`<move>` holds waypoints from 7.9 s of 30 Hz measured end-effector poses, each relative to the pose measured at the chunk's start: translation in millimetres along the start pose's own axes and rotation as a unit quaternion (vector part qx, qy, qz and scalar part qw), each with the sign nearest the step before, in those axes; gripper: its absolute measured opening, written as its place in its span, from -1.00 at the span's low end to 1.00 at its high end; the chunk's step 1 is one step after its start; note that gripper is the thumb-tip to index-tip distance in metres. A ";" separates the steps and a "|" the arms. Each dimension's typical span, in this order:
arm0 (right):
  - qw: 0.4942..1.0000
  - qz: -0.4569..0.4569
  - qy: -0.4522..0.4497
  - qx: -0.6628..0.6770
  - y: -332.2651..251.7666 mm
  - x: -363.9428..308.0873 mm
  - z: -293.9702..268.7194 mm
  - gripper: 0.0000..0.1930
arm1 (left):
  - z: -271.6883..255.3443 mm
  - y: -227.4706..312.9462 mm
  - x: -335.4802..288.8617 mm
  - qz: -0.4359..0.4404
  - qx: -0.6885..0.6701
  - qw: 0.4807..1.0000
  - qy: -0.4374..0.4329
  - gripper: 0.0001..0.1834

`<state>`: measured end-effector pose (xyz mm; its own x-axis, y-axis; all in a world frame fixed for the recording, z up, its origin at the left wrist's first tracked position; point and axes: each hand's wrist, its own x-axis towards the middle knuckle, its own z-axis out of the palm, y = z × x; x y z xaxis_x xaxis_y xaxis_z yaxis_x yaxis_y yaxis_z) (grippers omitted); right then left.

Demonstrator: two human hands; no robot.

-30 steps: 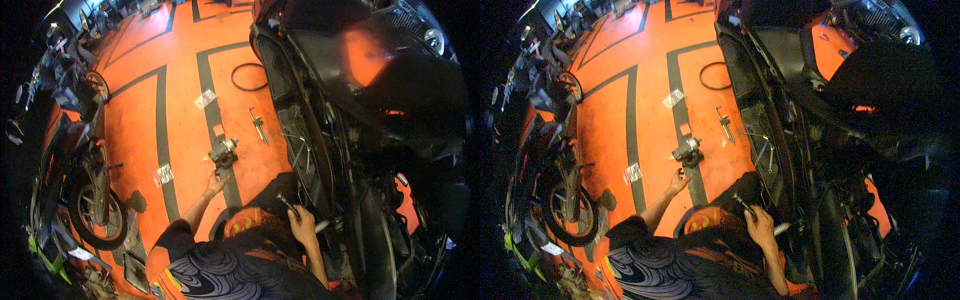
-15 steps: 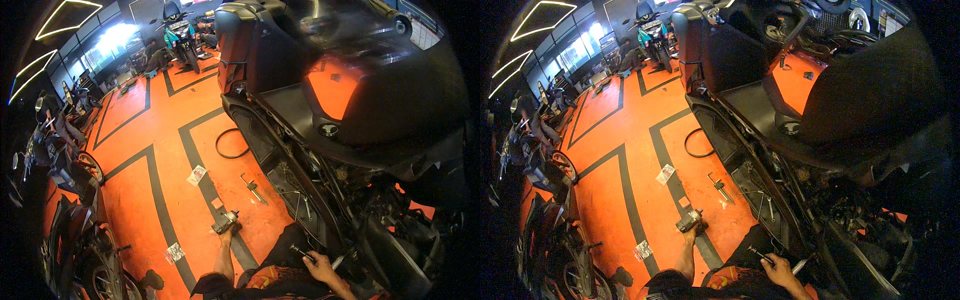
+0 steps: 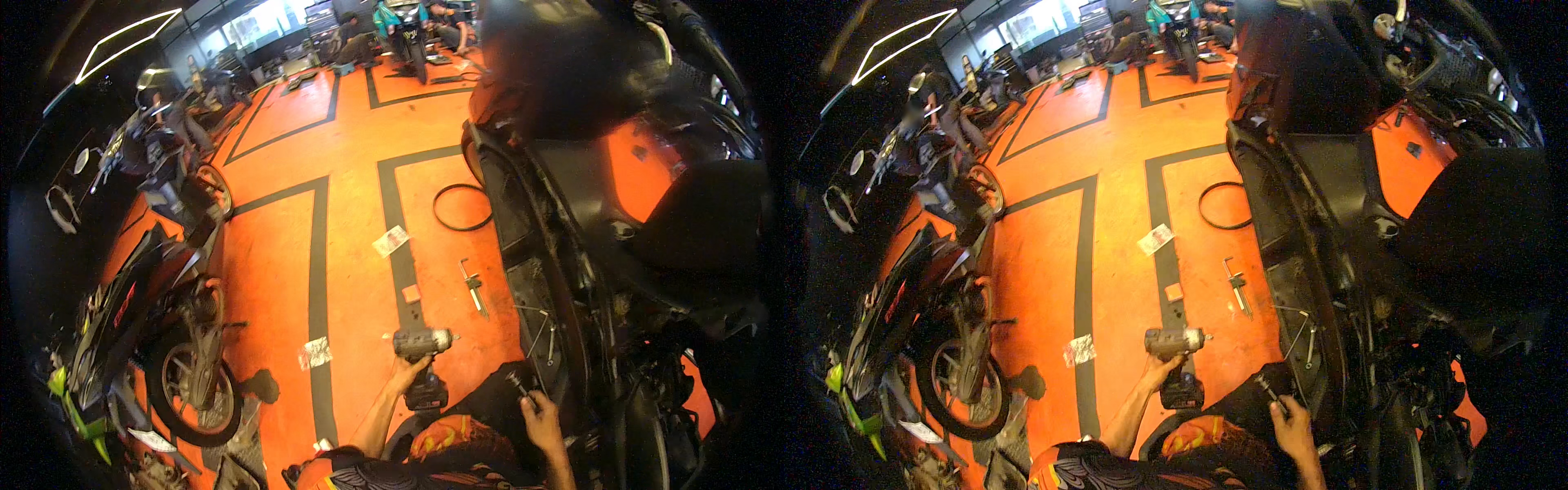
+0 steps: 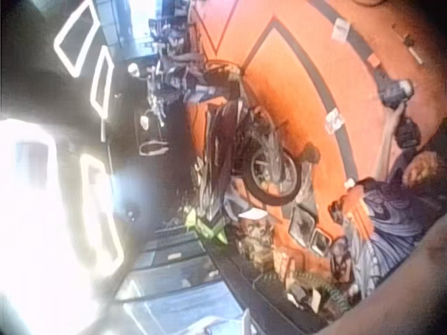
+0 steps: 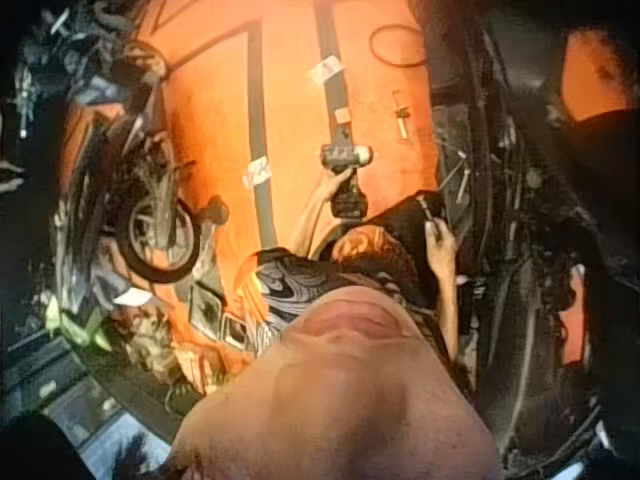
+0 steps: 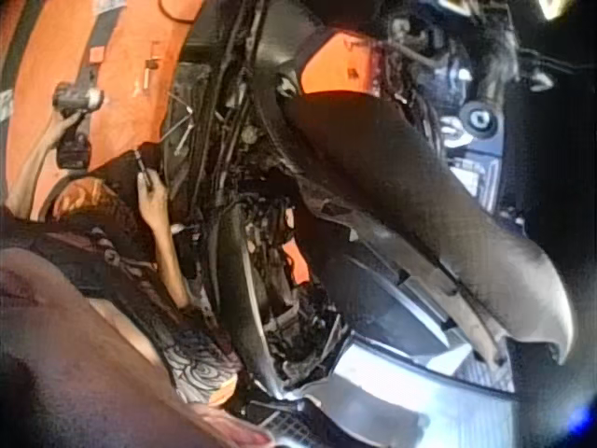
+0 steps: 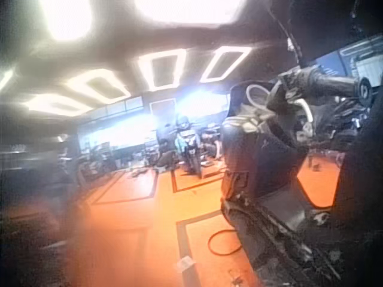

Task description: The person works on a motorcycle using an impact driver to loosen components, then uses a socket wrench and a long metal rod to manipulate parts within the engine compartment.

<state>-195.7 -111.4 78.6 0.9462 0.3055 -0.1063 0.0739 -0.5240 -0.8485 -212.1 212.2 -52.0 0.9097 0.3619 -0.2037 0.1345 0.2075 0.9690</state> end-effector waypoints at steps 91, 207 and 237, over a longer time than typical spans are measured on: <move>0.919 0.093 0.347 0.165 75.4 -69.0 -202.6 -0.33 | 155.1 147.8 -13.7 -0.071 0.015 0.934 -0.351 -0.58; 0.879 0.157 0.443 0.086 63.7 -80.5 -190.3 -0.11 | 221.4 139.1 4.7 -0.126 0.037 0.897 -0.421 -0.74; 0.919 0.101 0.347 0.156 86.0 -61.0 -196.7 -0.13 | 224.2 134.3 -21.9 -0.154 0.057 0.904 -0.394 -0.83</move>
<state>-185.1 -331.5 114.0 0.9116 -0.4109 -0.0138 -0.1176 -0.2283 -0.9664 -125.9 28.3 113.9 0.8137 -0.4671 -0.3461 0.4270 0.0763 0.9010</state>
